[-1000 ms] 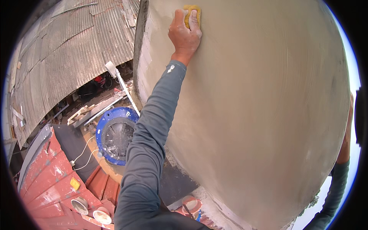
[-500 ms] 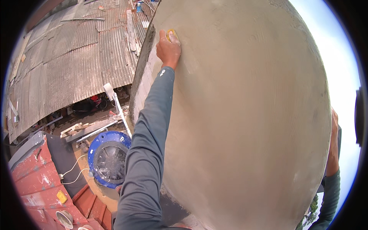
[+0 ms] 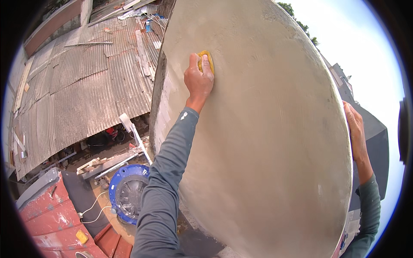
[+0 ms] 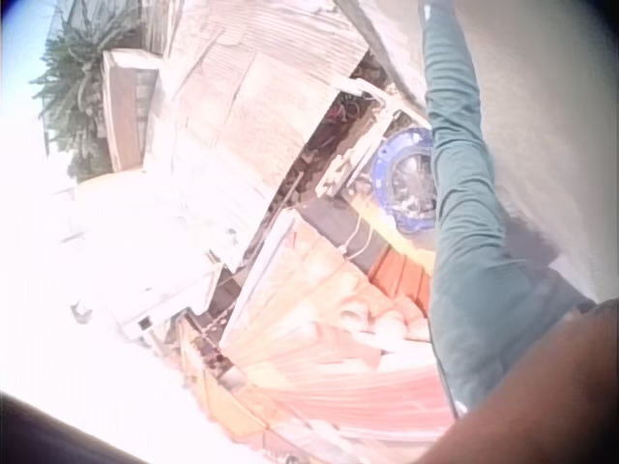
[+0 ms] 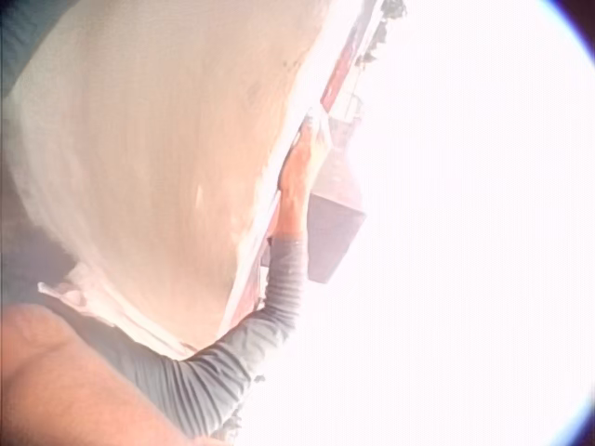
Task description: The person applies plaster to a concrete ledge using a trowel and a hawk, then smooths the surface with a yellow sponge and their fingers.
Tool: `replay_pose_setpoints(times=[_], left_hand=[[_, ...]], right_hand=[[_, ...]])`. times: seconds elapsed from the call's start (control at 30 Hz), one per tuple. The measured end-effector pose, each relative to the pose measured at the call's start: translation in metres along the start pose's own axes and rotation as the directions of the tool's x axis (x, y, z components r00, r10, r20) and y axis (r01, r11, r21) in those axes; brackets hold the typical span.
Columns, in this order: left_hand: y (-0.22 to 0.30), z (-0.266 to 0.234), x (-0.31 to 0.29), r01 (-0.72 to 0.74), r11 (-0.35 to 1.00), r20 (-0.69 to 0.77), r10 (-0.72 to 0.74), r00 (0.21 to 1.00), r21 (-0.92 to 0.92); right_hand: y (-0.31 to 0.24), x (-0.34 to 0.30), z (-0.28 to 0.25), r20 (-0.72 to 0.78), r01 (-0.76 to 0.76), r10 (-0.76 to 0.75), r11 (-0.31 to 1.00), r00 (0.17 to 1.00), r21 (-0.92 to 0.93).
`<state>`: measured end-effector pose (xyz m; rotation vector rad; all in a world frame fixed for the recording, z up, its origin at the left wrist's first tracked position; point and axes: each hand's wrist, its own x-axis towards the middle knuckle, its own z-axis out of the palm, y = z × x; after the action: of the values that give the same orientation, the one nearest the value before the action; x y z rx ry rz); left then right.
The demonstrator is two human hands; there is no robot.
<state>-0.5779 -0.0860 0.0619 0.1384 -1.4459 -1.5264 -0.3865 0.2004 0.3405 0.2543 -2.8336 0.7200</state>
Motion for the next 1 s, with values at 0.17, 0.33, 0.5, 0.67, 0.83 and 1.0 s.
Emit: replay_pose_setpoints(times=[0.17, 0.33, 0.5, 0.67, 0.83, 1.0], left_hand=[[0.101, 0.023, 0.005, -0.262, 0.964, 0.094, 0.265, 0.960, -0.035], [0.028, 0.012, 0.103, 0.077, 0.948, -0.054, -0.064, 0.997, 0.308], [-0.009, -0.033, -0.133, 0.096, 0.993, 0.079, -0.101, 0.992, 0.073], [0.060, 0.012, -0.041, -0.267, 0.962, 0.011, 0.267, 0.964, 0.050], [-0.034, -0.013, 0.015, 0.193, 0.942, -0.067, -0.182, 0.981, 0.274], [0.033, 0.007, -0.050, -0.144, 0.988, 0.138, 0.137, 0.981, 0.046]], right_hand=[[-0.003, -0.007, -0.001, -0.008, -0.020, 0.020, 1.000, 1.000, -0.001], [-0.009, 0.003, 0.002, -0.036, 0.058, -0.061, 0.997, 0.998, -0.059], [0.004, 0.004, 0.002, 0.001, 0.002, -0.002, 1.000, 1.000, -0.019], [0.009, -0.003, -0.002, -0.036, 0.010, -0.010, 1.000, 0.999, -0.001], [-0.007, 0.003, 0.005, 0.006, -0.009, 0.008, 0.997, 1.000, 0.073], [0.005, -0.005, 0.000, -0.035, -0.064, 0.065, 0.998, 0.997, 0.012]])
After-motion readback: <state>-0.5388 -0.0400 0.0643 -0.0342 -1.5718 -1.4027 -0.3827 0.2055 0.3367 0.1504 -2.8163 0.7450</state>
